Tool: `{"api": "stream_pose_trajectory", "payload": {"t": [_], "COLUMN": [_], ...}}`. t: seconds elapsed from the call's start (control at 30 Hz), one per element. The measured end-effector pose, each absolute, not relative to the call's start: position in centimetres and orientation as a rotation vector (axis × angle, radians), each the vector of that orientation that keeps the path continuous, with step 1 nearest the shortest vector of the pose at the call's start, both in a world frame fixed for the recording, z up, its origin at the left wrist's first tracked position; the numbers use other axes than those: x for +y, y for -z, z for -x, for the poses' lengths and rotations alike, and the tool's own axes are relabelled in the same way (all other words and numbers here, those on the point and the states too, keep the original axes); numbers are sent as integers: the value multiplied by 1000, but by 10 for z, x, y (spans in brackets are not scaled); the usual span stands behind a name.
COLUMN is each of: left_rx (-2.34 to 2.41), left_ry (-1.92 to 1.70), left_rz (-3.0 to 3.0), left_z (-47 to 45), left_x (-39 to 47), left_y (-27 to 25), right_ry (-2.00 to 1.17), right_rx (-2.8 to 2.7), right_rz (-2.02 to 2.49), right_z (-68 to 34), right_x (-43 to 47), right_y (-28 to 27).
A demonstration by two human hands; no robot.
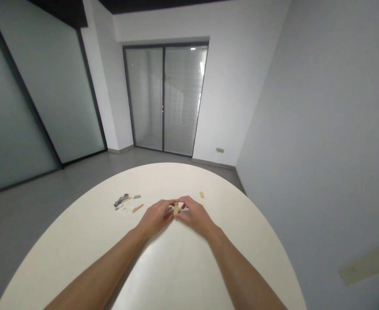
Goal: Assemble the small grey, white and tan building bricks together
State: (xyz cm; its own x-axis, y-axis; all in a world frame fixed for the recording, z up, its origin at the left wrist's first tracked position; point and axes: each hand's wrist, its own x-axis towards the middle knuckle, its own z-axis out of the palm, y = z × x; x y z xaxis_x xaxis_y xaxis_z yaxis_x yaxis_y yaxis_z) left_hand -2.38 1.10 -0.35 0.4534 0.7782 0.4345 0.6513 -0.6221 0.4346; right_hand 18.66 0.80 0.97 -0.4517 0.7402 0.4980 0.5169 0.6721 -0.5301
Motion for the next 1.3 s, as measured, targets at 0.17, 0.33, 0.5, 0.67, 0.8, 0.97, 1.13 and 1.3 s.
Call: {"api": "stream_pose_trajectory", "payload": {"t": [0.17,0.33,0.5,0.67,0.8,0.97,1.13,1.3], "left_rx": [1286,1294,1304,1313,1289,1290,1301,1290], "left_ry": [-898,-917,-935,-934,-938,-928,-923,-935], "left_rz": [-2459,-2426,-2419,-2429,-2445,-2444,-2429,-2422], "left_z": [23,23,22,22,23,23,23,23], "left_x": [11,11,10,8,8,10,10,10], "left_y": [3,2,-1,-4,-2,-1,0,1], "right_ry": [-386,-392,-396,-395,-397,-403,-410,-403], "right_rx": [-2154,-2145,-2154,-2155,-2151,-2149,-2142,-2147], "right_rz": [972,1026,1068,1080,1086,1093,1089,1067], "right_z": [-186,-185,-185,-185,-185,-185,-185,-185], "right_x": [6,4,3,4,5,5,5,5], "right_y": [-12,-13,-12,-11,-11,-12,-13,-13]}}
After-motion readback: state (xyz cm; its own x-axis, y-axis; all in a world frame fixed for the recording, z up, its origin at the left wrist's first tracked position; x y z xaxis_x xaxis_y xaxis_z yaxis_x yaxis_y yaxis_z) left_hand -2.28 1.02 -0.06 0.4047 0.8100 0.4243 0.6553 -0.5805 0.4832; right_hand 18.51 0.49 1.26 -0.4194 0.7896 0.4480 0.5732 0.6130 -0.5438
